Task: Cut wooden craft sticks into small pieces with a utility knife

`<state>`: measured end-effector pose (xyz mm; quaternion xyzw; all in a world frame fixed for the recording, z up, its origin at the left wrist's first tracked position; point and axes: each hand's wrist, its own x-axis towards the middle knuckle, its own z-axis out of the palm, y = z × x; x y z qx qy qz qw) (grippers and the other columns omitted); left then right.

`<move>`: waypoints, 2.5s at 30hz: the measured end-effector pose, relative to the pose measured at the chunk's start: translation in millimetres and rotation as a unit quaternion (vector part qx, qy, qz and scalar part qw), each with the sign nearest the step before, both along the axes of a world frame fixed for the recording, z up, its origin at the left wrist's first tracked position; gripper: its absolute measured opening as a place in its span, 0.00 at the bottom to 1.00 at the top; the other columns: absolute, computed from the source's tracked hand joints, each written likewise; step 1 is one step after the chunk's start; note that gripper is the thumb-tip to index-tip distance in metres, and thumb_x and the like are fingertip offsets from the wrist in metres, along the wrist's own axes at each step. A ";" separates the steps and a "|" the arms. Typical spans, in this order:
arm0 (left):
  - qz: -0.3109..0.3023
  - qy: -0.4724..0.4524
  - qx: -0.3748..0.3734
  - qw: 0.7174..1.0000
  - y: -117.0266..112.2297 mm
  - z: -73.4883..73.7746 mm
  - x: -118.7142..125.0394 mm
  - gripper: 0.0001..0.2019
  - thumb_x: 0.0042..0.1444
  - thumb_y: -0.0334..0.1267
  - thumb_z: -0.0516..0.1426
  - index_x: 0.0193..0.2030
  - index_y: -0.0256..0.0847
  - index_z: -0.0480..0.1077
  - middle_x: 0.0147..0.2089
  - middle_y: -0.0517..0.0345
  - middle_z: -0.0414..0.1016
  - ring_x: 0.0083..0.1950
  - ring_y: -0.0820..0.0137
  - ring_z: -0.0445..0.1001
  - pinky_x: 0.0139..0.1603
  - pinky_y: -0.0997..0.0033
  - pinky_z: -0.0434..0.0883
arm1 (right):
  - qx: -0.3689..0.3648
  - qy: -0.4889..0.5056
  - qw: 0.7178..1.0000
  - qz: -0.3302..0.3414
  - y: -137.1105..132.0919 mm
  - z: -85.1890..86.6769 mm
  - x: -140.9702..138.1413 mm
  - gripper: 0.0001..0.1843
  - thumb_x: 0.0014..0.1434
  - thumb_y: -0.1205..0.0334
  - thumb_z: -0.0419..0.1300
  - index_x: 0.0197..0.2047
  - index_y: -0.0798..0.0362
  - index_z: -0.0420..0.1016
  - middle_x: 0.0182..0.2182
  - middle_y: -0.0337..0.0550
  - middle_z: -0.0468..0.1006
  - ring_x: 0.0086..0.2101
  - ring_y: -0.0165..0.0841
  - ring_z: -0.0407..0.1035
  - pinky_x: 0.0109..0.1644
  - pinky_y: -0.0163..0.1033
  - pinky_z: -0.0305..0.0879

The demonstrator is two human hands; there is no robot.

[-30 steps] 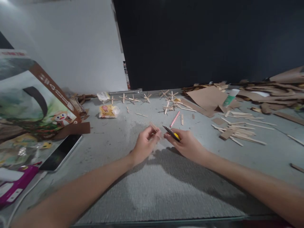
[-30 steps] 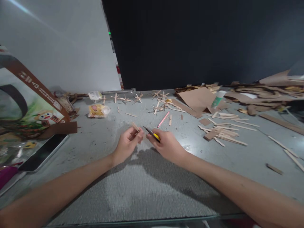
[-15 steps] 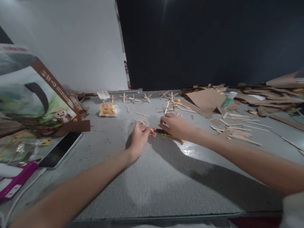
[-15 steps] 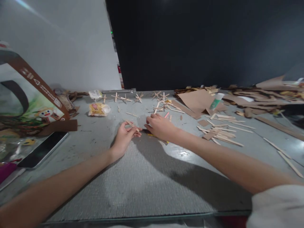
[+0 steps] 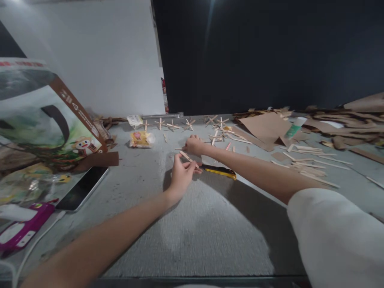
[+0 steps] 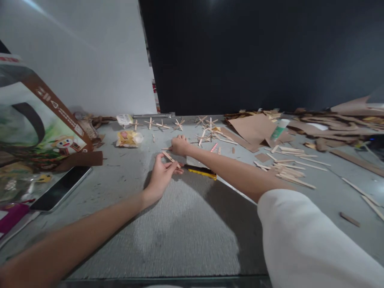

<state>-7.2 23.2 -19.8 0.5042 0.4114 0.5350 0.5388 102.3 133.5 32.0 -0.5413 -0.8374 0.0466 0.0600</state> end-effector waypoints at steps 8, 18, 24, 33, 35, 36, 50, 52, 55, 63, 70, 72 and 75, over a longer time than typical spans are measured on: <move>-0.013 0.078 0.085 0.993 -10.8 5.5 2.5 0.17 0.63 0.37 0.62 0.51 0.47 0.58 0.32 0.63 0.81 0.26 0.69 0.78 0.29 0.71 0.72 | 0.047 0.144 0.988 -0.040 -112.2 -16.7 77.2 0.16 0.77 0.64 0.46 0.59 0.56 0.69 0.36 0.47 0.84 0.35 0.38 0.77 0.39 0.38 0.65; -0.051 0.225 0.180 0.956 -28.0 11.6 2.8 0.14 0.65 0.33 0.57 0.56 0.43 0.62 0.34 0.60 0.82 0.31 0.69 0.80 0.34 0.72 0.71 | 0.081 0.331 0.940 0.017 -172.3 -33.2 73.2 0.17 0.76 0.52 0.47 0.40 0.49 0.71 0.32 0.45 0.81 0.32 0.37 0.75 0.37 0.38 0.62; -0.073 0.237 0.184 0.951 -28.8 13.8 2.8 0.11 0.65 0.33 0.56 0.53 0.43 0.62 0.31 0.63 0.80 0.29 0.71 0.77 0.31 0.74 0.69 | 0.104 0.347 0.932 -0.023 -171.6 -39.7 72.9 0.16 0.74 0.54 0.50 0.41 0.51 0.76 0.26 0.41 0.79 0.24 0.32 0.69 0.31 0.36 0.59; -0.089 0.250 0.204 0.942 -30.6 15.2 1.6 0.08 0.67 0.34 0.55 0.52 0.42 0.64 0.31 0.61 0.79 0.30 0.70 0.77 0.34 0.72 0.71 | 0.106 0.361 0.926 -0.015 -171.7 -38.6 72.0 0.15 0.71 0.57 0.52 0.38 0.51 0.76 0.23 0.38 0.76 0.21 0.29 0.65 0.28 0.34 0.57; -0.093 0.250 0.201 0.943 -30.8 15.2 1.4 0.09 0.68 0.34 0.55 0.53 0.41 0.64 0.31 0.61 0.80 0.31 0.70 0.78 0.35 0.72 0.71 | 0.108 0.363 0.925 -0.011 -172.0 -39.0 71.8 0.14 0.70 0.58 0.52 0.37 0.51 0.76 0.23 0.38 0.76 0.20 0.29 0.65 0.28 0.34 0.57; -0.096 0.249 0.199 0.943 -30.8 15.2 1.5 0.09 0.67 0.33 0.55 0.53 0.41 0.65 0.32 0.60 0.80 0.31 0.70 0.78 0.35 0.72 0.72 | 0.110 0.364 0.925 -0.009 -172.4 -39.0 71.9 0.14 0.70 0.58 0.52 0.37 0.51 0.76 0.22 0.38 0.76 0.20 0.28 0.65 0.28 0.34 0.56; -0.082 0.348 0.234 0.904 -30.4 7.0 -1.1 0.21 0.68 0.29 0.54 0.67 0.39 0.66 0.42 0.52 0.83 0.40 0.66 0.82 0.40 0.71 0.73 | 0.095 0.243 0.965 -0.004 -179.2 -29.6 73.3 0.13 0.70 0.64 0.52 0.37 0.53 0.76 0.26 0.45 0.79 0.24 0.31 0.69 0.31 0.35 0.54; -0.084 0.367 0.244 0.894 -29.8 4.1 -1.8 0.22 0.69 0.30 0.53 0.69 0.39 0.65 0.41 0.51 0.83 0.40 0.66 0.81 0.39 0.71 0.73 | 0.090 0.233 0.968 -0.004 -180.6 -26.7 73.7 0.13 0.69 0.66 0.52 0.37 0.54 0.76 0.26 0.45 0.79 0.24 0.30 0.68 0.30 0.35 0.53; -0.094 0.379 0.262 0.882 -28.8 1.1 -3.1 0.22 0.71 0.31 0.51 0.70 0.40 0.64 0.42 0.51 0.83 0.38 0.67 0.80 0.40 0.70 0.73 | 0.088 0.223 0.971 0.002 -181.7 -21.0 74.1 0.12 0.67 0.68 0.52 0.35 0.54 0.76 0.24 0.43 0.76 0.23 0.29 0.64 0.29 0.35 0.50; -0.105 0.365 0.256 0.889 -32.2 6.8 -2.9 0.21 0.69 0.30 0.51 0.68 0.39 0.66 0.39 0.53 0.82 0.38 0.66 0.80 0.43 0.68 0.74 | 0.076 0.233 0.970 0.007 -180.7 -18.3 73.5 0.13 0.67 0.69 0.52 0.33 0.54 0.75 0.21 0.40 0.73 0.19 0.27 0.58 0.28 0.36 0.49; -0.092 0.344 0.237 0.904 -32.9 8.8 -1.4 0.20 0.69 0.30 0.52 0.66 0.40 0.66 0.36 0.55 0.81 0.36 0.67 0.80 0.42 0.68 0.74 | 0.095 0.228 0.969 0.000 -180.7 -25.9 68.8 0.13 0.67 0.69 0.51 0.38 0.54 0.78 0.27 0.46 0.80 0.24 0.30 0.67 0.31 0.35 0.53; -0.097 0.353 0.249 0.897 -32.2 7.1 -2.3 0.19 0.70 0.31 0.51 0.66 0.41 0.66 0.39 0.54 0.82 0.37 0.67 0.80 0.42 0.68 0.74 | 0.092 0.213 0.973 0.005 -181.0 -21.1 70.4 0.13 0.67 0.69 0.52 0.36 0.54 0.77 0.25 0.45 0.78 0.23 0.29 0.65 0.30 0.36 0.50; -0.109 0.352 0.252 0.895 -32.2 7.1 -2.4 0.20 0.69 0.30 0.51 0.66 0.41 0.66 0.40 0.54 0.83 0.38 0.67 0.81 0.42 0.68 0.75 | 0.086 0.201 0.976 0.009 -180.5 -15.8 72.3 0.13 0.67 0.70 0.52 0.34 0.53 0.77 0.24 0.43 0.76 0.21 0.29 0.62 0.29 0.36 0.48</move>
